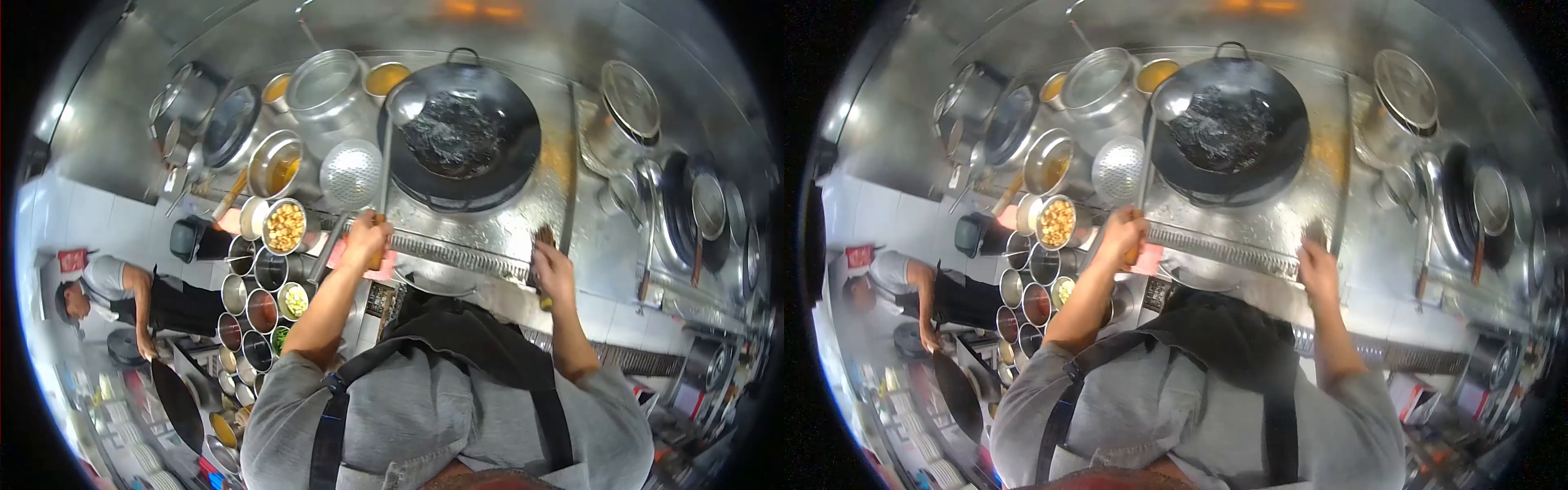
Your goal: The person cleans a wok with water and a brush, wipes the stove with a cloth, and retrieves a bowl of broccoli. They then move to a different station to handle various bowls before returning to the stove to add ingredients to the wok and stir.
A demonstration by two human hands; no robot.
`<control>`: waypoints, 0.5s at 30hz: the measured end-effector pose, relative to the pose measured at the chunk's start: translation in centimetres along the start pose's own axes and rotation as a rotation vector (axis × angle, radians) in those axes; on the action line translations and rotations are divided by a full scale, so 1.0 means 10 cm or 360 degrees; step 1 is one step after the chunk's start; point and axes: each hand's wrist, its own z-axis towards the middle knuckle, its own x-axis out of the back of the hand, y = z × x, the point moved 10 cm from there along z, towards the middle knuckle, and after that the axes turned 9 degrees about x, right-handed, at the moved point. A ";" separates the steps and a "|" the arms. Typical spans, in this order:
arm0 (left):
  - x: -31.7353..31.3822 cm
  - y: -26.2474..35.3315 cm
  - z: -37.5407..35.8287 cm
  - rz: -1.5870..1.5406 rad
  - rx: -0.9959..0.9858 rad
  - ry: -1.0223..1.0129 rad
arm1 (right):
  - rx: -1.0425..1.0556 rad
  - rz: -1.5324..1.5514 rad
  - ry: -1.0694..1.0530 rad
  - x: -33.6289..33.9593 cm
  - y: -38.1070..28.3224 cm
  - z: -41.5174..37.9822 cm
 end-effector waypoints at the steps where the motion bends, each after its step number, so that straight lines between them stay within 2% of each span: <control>1: 0.31 -0.12 0.24 -0.0024 -0.0076 0.0062 | -0.0185 -0.0139 -0.0110 0.13 -0.10 -0.07; 2: 0.61 0.27 0.05 0.0246 -0.0331 0.0272 | 0.0055 -0.0366 0.0023 0.23 0.23 -0.13; 3: 0.95 0.38 0.23 0.0472 -0.0673 0.0520 | -0.0349 -0.0093 -0.0025 0.26 0.35 -0.28; 4: 1.17 0.51 0.34 0.0496 -0.0476 0.0510 | -0.0202 -0.0235 0.0046 0.33 0.31 -0.35; 5: 1.43 0.74 0.52 0.0810 -0.0779 0.0775 | 0.0139 -0.0549 0.0082 0.33 0.68 -0.42; 6: 1.63 0.88 0.80 0.0899 -0.0764 0.0820 | 0.0148 -0.0550 0.0091 0.31 0.57 -0.45; 7: 1.71 1.10 0.75 0.0802 -0.0359 0.0729 | -0.0253 -0.0452 0.0006 0.30 0.59 -0.54; 8: 1.94 1.28 1.24 0.1178 -0.0850 0.1092 | -0.0661 -0.0347 -0.0076 0.25 0.69 -0.71; 9: 2.05 1.36 1.56 0.1235 -0.0593 0.0961 | -0.0673 -0.0348 -0.0057 0.23 0.77 -0.80; 10: 2.11 1.50 1.79 0.1238 -0.0614 0.0943 | -0.0707 -0.0336 -0.0020 0.23 0.95 -0.91; 12: 2.22 1.59 2.27 0.1491 -0.0426 0.1043 | -0.0759 -0.0320 0.0052 0.25 1.29 -1.15; 13: 2.21 1.65 2.39 0.1502 -0.0458 0.1021 | -0.0626 -0.0473 0.0088 0.29 1.35 -1.24; 14: 2.23 1.62 2.54 0.1317 -0.0329 0.0935 | -0.0496 -0.0627 0.0120 0.31 1.33 -1.32; 15: 2.27 1.55 2.69 0.1133 -0.0195 0.0848 | -0.0534 -0.0595 0.0191 0.35 1.35 -1.44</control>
